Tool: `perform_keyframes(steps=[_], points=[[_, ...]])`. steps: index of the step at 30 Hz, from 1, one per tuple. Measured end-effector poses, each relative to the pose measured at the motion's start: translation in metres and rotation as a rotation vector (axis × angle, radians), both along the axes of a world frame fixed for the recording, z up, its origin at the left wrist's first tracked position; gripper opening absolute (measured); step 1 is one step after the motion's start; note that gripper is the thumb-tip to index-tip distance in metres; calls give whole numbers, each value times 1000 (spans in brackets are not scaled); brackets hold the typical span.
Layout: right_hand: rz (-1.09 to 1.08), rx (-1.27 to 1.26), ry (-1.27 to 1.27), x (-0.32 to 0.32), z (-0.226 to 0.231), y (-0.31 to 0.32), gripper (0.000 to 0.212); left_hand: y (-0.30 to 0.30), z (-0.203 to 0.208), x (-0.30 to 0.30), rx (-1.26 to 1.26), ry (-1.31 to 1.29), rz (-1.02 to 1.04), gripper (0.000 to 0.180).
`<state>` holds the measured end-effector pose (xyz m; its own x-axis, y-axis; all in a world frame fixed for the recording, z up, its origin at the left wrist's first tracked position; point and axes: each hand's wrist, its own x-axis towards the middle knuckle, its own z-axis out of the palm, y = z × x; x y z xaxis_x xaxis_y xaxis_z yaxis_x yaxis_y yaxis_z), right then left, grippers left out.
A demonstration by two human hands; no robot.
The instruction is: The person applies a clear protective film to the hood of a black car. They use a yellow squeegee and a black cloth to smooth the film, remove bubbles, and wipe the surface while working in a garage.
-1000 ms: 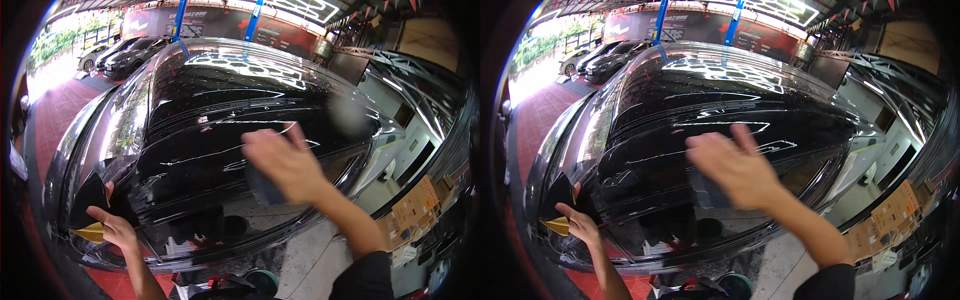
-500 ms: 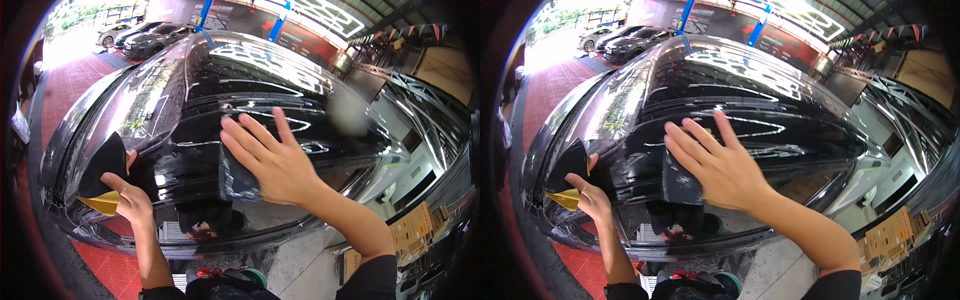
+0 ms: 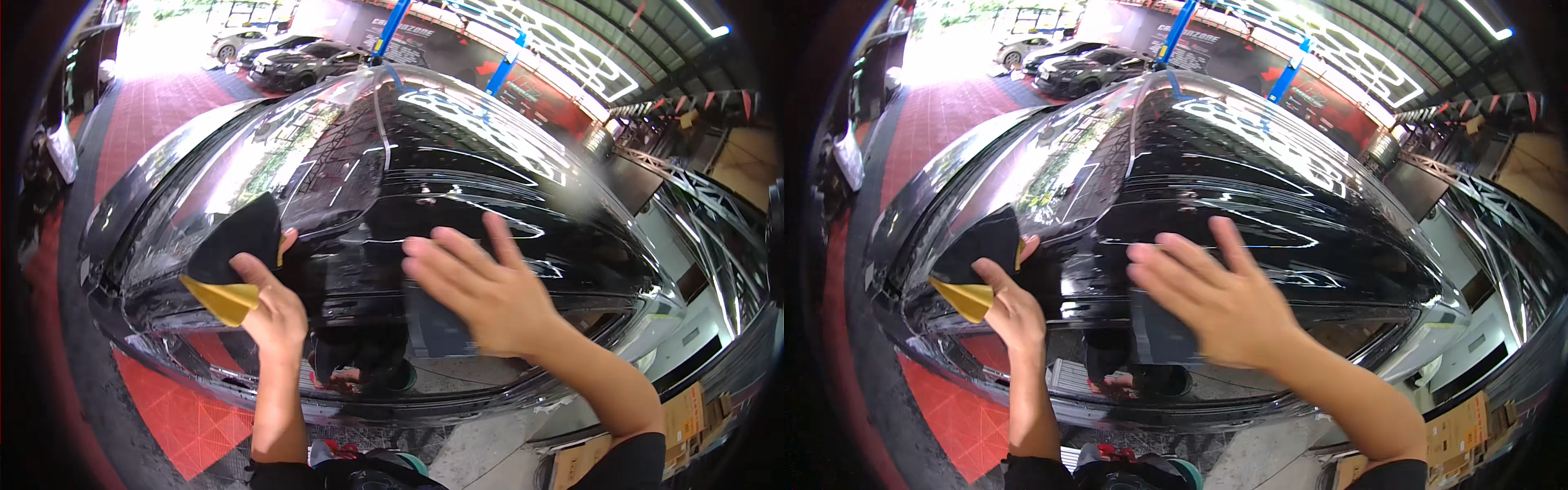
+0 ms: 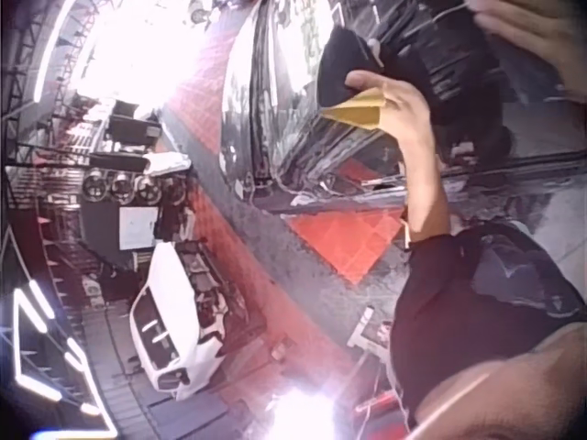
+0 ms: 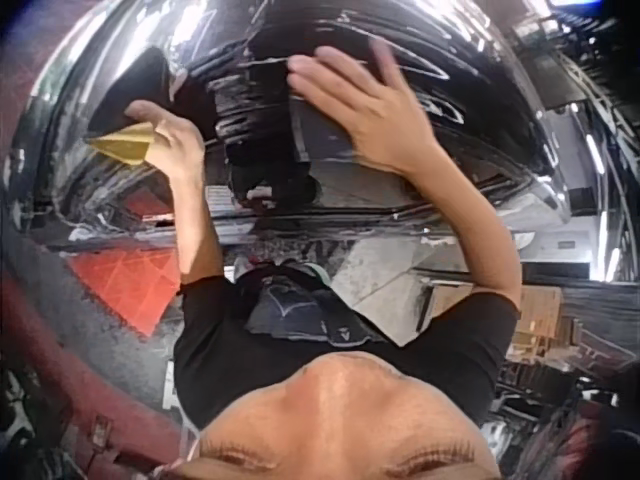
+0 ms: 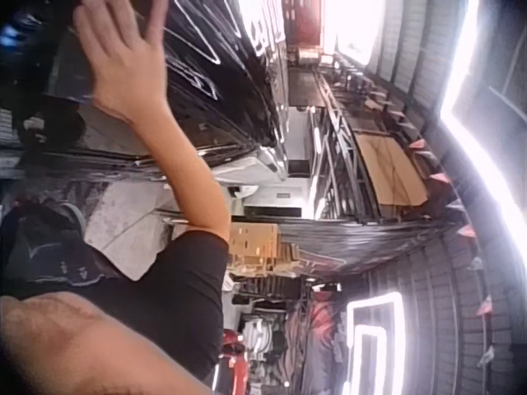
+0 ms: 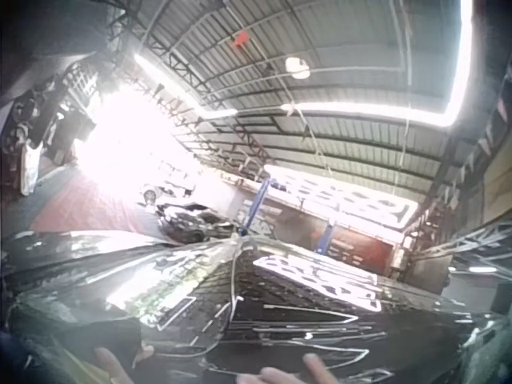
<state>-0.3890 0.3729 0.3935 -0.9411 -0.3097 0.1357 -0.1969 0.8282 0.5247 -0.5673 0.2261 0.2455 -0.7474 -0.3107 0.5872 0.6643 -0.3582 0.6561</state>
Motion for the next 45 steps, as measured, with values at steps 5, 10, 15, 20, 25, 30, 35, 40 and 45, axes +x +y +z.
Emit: perform_keyframes(steps=[5, 10, 15, 20, 25, 30, 35, 40, 45], points=[[42, -1, 95, 0, 0, 2, 66, 22, 22, 15, 62, 54, 67, 27], [148, -93, 44, -52, -5, -23, 69, 6, 5, -4, -200, 92, 157, 28], [80, -172, 69, -34, 4, -17, 73, 14, 18, 9, -6, 72, 53, 27], [187, -137, 18, -53, 1, -21, 63, 6, 6, 5, -131, -53, 105, 37], [120, -134, 87, -43, 7, -12, 65, 5, 14, 13, -199, 26, 174, 35], [143, -185, 80, -43, 10, -19, 50, 0, 1, 1, -154, 62, 154, 34], [-153, -377, 334, 35, 28, 78, 47, 19, 15, 2, 47, 190, 106, 27], [-47, -378, 451, -5, 7, 12, 48, 6, -63, -40, -1366, -10, 1558, 23], [144, -389, 527, -17, -33, 20, 60, -9, -48, -59, -234, 301, 340, 32]])
